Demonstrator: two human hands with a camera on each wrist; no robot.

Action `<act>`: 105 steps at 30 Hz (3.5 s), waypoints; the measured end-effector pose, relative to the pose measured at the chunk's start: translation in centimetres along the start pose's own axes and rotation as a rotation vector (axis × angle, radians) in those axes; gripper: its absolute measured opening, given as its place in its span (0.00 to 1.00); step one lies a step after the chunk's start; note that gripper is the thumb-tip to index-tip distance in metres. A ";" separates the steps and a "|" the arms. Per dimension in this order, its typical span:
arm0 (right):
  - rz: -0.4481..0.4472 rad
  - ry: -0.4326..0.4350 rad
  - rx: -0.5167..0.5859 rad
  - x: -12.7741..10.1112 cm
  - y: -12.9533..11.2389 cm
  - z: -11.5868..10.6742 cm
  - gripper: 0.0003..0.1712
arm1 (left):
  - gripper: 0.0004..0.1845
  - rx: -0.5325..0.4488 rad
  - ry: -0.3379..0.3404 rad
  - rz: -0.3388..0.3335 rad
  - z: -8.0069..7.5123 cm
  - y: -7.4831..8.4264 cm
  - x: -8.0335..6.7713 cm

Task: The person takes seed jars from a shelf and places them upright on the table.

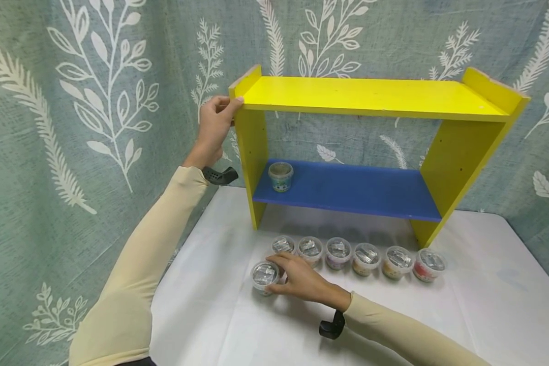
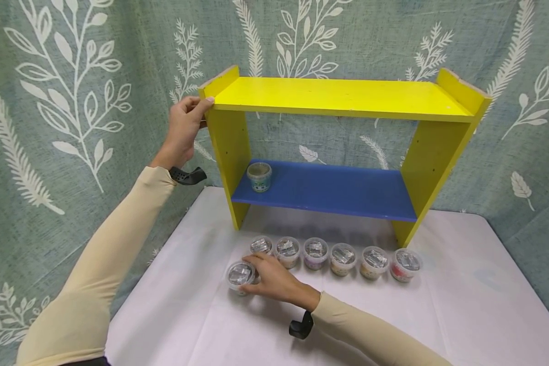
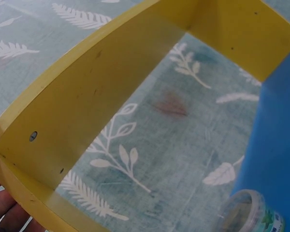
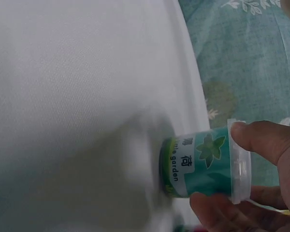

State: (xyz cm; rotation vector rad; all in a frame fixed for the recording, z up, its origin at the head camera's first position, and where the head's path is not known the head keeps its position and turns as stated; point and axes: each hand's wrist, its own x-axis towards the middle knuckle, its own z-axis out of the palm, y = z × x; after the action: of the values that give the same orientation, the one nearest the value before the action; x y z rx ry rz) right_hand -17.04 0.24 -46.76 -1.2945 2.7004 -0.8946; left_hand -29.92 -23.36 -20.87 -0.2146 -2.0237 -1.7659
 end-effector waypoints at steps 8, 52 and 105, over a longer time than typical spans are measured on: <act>-0.041 -0.011 0.114 0.1 0.0 -0.9 0.37 | 0.23 0.002 -0.002 0.000 -0.1 -0.1 -0.1; 0.172 0.341 0.227 7.6 4.5 -12.7 0.34 | 0.23 0.008 0.005 -0.015 -0.1 0.2 0.1; 0.332 0.333 0.394 13.7 7.2 -11.8 0.48 | 0.22 -0.007 0.005 -0.008 -0.2 0.1 0.2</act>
State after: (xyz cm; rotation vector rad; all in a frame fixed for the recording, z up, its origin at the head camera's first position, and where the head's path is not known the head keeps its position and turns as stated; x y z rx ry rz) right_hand -34.16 -0.32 -37.48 -0.6479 2.6418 -1.6001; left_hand -30.08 -23.56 -20.70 -0.2042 -2.0172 -1.7771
